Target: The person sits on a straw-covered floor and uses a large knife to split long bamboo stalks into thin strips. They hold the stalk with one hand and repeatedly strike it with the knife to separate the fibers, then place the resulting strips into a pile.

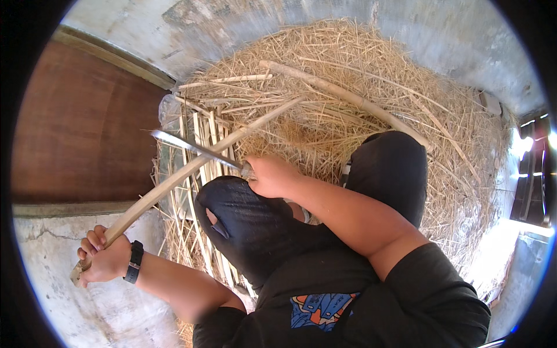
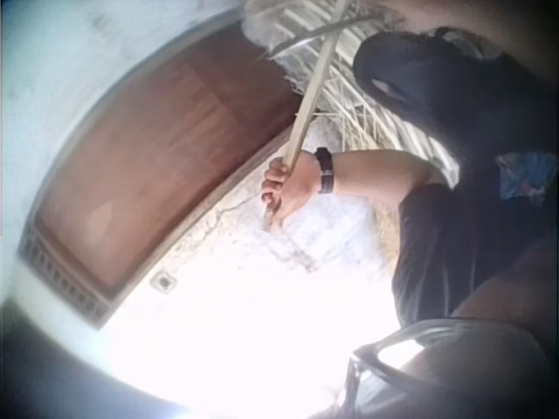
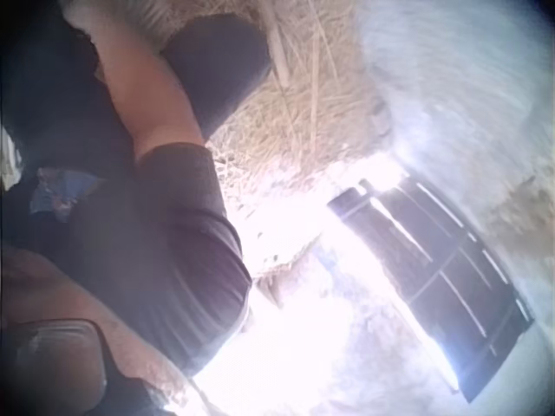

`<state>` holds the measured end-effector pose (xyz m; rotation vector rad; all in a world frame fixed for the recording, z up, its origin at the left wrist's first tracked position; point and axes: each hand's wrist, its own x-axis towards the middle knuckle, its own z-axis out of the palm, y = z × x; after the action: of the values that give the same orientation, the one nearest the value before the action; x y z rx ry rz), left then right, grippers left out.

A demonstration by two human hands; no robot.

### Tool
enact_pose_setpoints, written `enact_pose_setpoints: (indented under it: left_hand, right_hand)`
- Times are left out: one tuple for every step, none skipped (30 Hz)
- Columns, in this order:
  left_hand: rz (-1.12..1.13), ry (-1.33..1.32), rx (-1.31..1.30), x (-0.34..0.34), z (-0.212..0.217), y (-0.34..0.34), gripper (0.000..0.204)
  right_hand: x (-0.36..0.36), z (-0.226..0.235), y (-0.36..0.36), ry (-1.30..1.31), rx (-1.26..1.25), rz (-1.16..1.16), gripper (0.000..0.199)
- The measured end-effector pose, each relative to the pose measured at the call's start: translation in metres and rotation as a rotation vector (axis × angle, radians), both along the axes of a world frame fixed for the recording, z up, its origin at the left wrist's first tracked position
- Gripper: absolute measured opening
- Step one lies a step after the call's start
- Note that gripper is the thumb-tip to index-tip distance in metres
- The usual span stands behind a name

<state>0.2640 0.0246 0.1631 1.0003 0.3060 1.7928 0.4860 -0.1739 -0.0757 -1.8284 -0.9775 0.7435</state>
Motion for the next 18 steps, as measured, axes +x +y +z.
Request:
enact_pose_setpoints:
  left_hand:
    - [0.028,0.012,-0.006,0.004,0.001,-0.003,0.072]
    - [0.058,0.024,-0.012,0.011,0.002,-0.006,0.071]
    - [0.083,0.027,-0.018,0.016,0.003,-0.008,0.071]
    - [0.064,0.008,-0.089,0.02,0.0,-0.003,0.073]
    - [0.105,-0.006,-0.105,0.021,-0.001,-0.004,0.073]
    - [0.147,-0.012,-0.125,0.021,-0.004,-0.008,0.074]
    - [0.186,-0.018,-0.146,0.021,-0.006,-0.009,0.074]
    - [0.185,-0.02,-0.126,0.018,-0.005,-0.002,0.075]
    - [0.157,-0.022,-0.123,0.021,-0.005,-0.001,0.075]
    - [0.135,-0.017,-0.12,0.022,-0.004,-0.002,0.074]
    - [0.112,-0.011,-0.118,0.023,-0.005,-0.001,0.074]
    - [0.1,0.01,-0.086,0.014,-0.005,0.006,0.074]
    - [0.107,0.009,-0.068,0.01,-0.004,0.005,0.074]
    - [0.109,0.003,-0.051,0.01,0.0,0.003,0.074]
    - [0.11,0.0,-0.034,0.012,0.004,0.001,0.074]
    - [0.084,0.029,-0.016,0.014,0.006,-0.003,0.076]
    - [0.056,0.027,-0.039,0.02,0.003,-0.003,0.076]
    - [0.02,0.021,-0.06,0.029,0.004,-0.005,0.076]
  right_hand:
    - [0.004,-0.012,0.001,-0.025,-0.009,-0.001,0.032]
    - [0.008,-0.026,0.002,-0.05,-0.018,-0.002,0.031]
    - [0.018,-0.049,0.0,-0.059,-0.145,-0.051,0.031]
    - [0.036,-0.075,-0.005,-0.077,-0.266,-0.112,0.03]
    - [0.045,-0.075,-0.001,0.022,-0.301,-0.165,0.031]
    - [0.048,-0.071,0.0,0.122,-0.343,-0.215,0.031]
    - [0.046,-0.067,0.003,0.341,-0.31,-0.259,0.031]
    - [0.043,-0.064,0.005,0.56,-0.274,-0.302,0.032]
    - [0.035,-0.062,0.004,0.358,-0.194,-0.261,0.03]
    - [0.022,-0.055,0.006,0.164,-0.118,-0.211,0.029]
    - [0.015,-0.048,0.009,0.139,-0.085,-0.163,0.03]
    - [0.003,-0.024,0.01,0.127,-0.05,-0.103,0.03]
    - [-0.006,-0.009,0.009,0.029,-0.027,-0.029,0.033]
    - [-0.01,0.006,0.008,-0.073,-0.004,0.04,0.036]
    - [-0.011,0.017,0.006,-0.173,0.02,0.109,0.039]
    - [-0.003,0.024,-0.002,-0.127,-0.042,0.118,0.041]
    - [0.007,-0.036,0.006,-0.063,0.071,-0.044,0.04]
    - [0.019,-0.091,0.008,-0.004,0.184,-0.215,0.039]
